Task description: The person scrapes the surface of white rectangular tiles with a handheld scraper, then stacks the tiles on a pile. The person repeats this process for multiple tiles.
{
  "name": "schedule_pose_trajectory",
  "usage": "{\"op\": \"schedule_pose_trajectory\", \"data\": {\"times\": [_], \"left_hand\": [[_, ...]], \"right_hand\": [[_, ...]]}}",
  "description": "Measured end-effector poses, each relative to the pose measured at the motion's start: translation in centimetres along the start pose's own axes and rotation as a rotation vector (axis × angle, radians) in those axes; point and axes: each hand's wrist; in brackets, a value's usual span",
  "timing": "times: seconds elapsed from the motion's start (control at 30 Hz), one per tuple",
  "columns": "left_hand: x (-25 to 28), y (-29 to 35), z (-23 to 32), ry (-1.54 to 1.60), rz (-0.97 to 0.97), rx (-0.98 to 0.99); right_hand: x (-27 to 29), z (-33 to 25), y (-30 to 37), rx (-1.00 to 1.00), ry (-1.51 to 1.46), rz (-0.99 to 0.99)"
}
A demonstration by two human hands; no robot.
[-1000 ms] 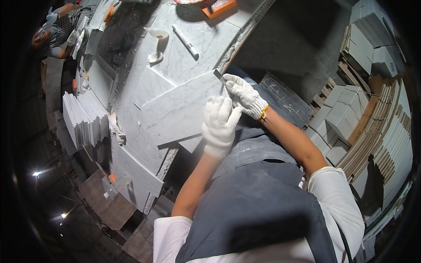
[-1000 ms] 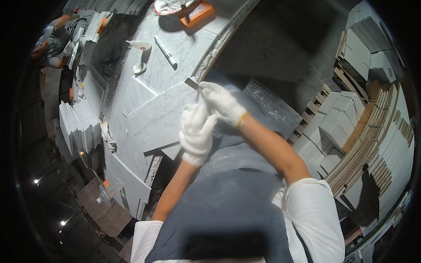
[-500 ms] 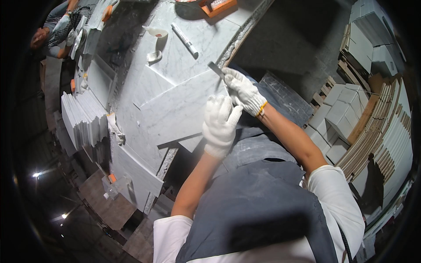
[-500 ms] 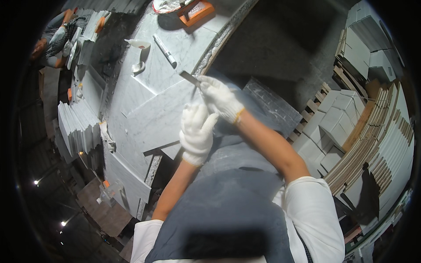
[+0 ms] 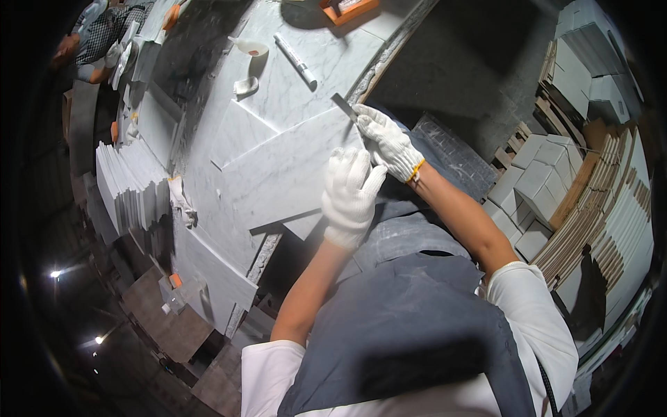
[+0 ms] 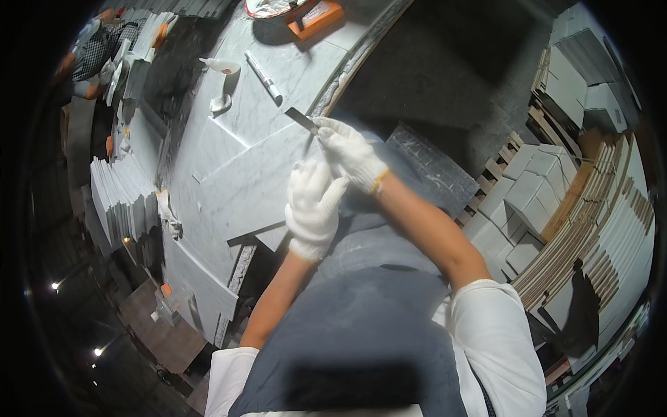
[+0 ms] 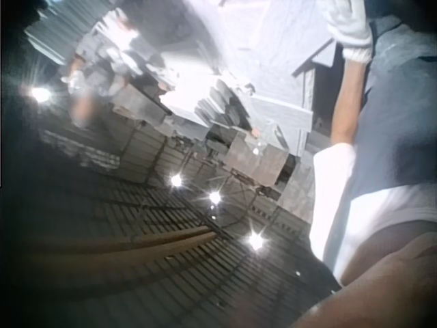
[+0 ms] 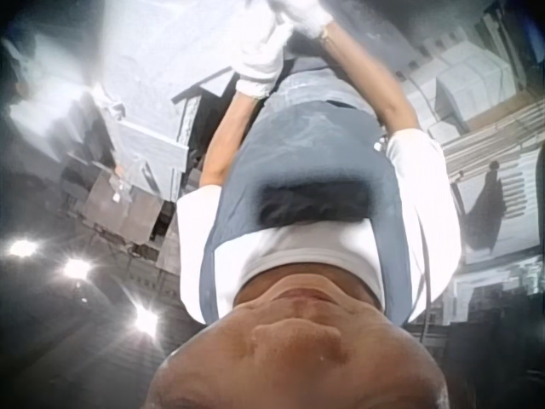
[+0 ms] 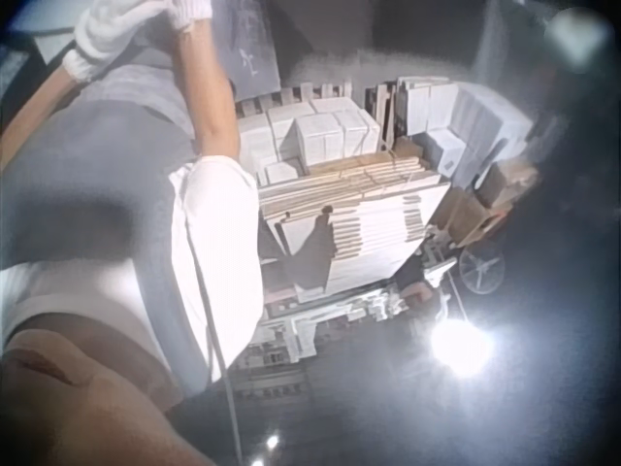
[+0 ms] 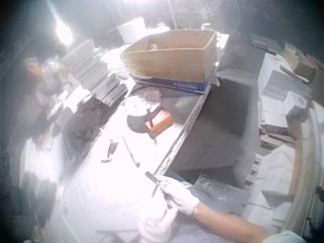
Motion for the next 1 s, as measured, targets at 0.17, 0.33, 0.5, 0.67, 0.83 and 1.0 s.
{"op": "schedule_pose_trajectory", "data": {"times": [0.17,0.33,0.5,0.67,0.83,1.0], "left_hand": [[0.0,-0.3,0.0,0.041,-0.014,0.034],[0.0,-0.4,-0.2,0.012,-0.033,-0.012],[0.2,-0.1,0.3,0.073,-0.014,0.114],[1.4,-0.2,0.2,0.009,-0.027,-0.032],[4.1,0.2,-0.3,0.127,-0.204,0.139],[4.3,0.0,-1.0,-0.147,-0.226,0.331]], "right_hand": [[0.4,0.0,1.9,-0.06,0.229,0.126],[-0.5,-0.7,1.5,-0.085,0.146,0.072],[0.9,-1.2,1.5,-0.081,0.319,-0.029],[5.2,-5.8,6.5,-0.083,0.457,0.13],[5.0,-9.0,9.0,-0.025,-0.01,0.198],[3.7,-7.5,8.6,-0.112,0.046,0.237]]}}
Point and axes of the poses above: each hand's wrist, its own y-axis away from the middle knuckle, its own x-axis out of the back of the hand, z = x × y, and after that the axes turned 4 degrees about -y, right-handed
